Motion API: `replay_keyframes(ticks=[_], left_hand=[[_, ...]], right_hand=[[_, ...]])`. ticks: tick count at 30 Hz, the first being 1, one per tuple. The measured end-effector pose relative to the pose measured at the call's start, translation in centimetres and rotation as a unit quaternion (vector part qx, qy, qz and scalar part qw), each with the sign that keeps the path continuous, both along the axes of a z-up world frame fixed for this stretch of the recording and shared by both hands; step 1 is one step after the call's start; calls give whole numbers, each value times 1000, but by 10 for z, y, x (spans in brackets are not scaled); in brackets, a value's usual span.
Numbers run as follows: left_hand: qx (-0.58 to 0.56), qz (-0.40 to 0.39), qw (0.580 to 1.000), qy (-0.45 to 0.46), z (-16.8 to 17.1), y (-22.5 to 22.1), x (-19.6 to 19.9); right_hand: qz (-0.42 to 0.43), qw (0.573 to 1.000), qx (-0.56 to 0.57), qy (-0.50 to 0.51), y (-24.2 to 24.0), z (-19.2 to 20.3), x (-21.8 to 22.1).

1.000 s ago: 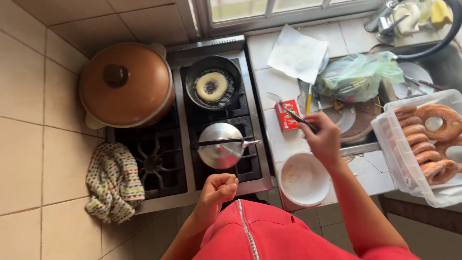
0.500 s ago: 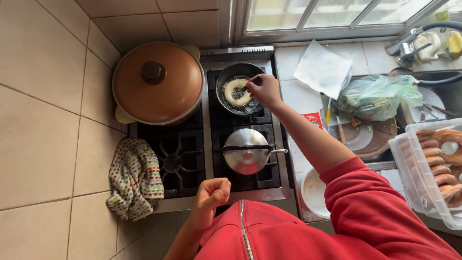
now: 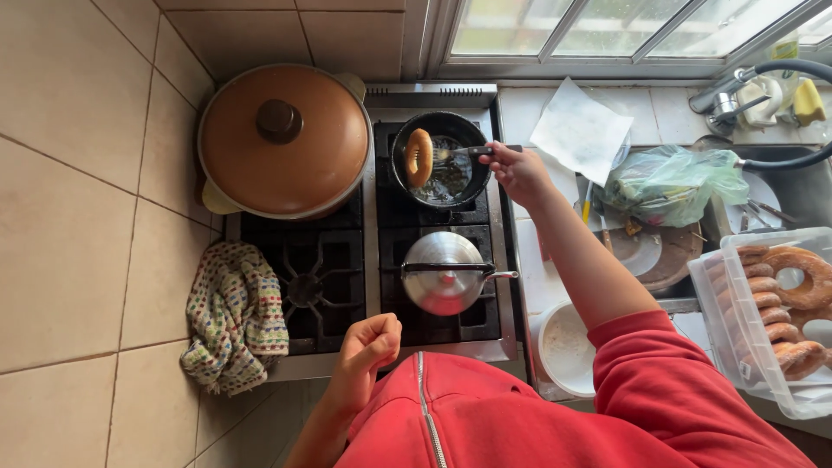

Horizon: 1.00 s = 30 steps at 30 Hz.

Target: Frying donuts in a pan, coating them in sugar, and arranging raw dough shapes on a counter.

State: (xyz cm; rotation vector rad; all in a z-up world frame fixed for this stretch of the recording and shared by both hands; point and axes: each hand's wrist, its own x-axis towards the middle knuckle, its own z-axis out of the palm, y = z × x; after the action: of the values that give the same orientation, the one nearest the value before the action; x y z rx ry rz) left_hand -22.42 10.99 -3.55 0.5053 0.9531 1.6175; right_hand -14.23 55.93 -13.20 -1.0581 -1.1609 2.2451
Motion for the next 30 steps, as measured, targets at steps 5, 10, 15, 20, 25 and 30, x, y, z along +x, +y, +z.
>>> replay_keyframes(ticks=[5,10,15,20,25,30], left_hand=[[-38,-12,999,15,-4,4,6],[-47,-36,997,46,2,11,14],[-84,-11,977,196,-10,19,15],[-103,0,973,207,-4,17,19],[-83,7,971,226,1,12,18],[-86,-9,969,231,3,2,16]], right_hand=[[-9,999,24,-37,16,-4,27],[-11,982,147,-115,31,-24,47],[4,930,331,-157,-4,35,18],[-5,812,560,-164,-55,74,16],[19,718,686,-115,-92,88,36],[14,699,707,-106,-103,55,53]])
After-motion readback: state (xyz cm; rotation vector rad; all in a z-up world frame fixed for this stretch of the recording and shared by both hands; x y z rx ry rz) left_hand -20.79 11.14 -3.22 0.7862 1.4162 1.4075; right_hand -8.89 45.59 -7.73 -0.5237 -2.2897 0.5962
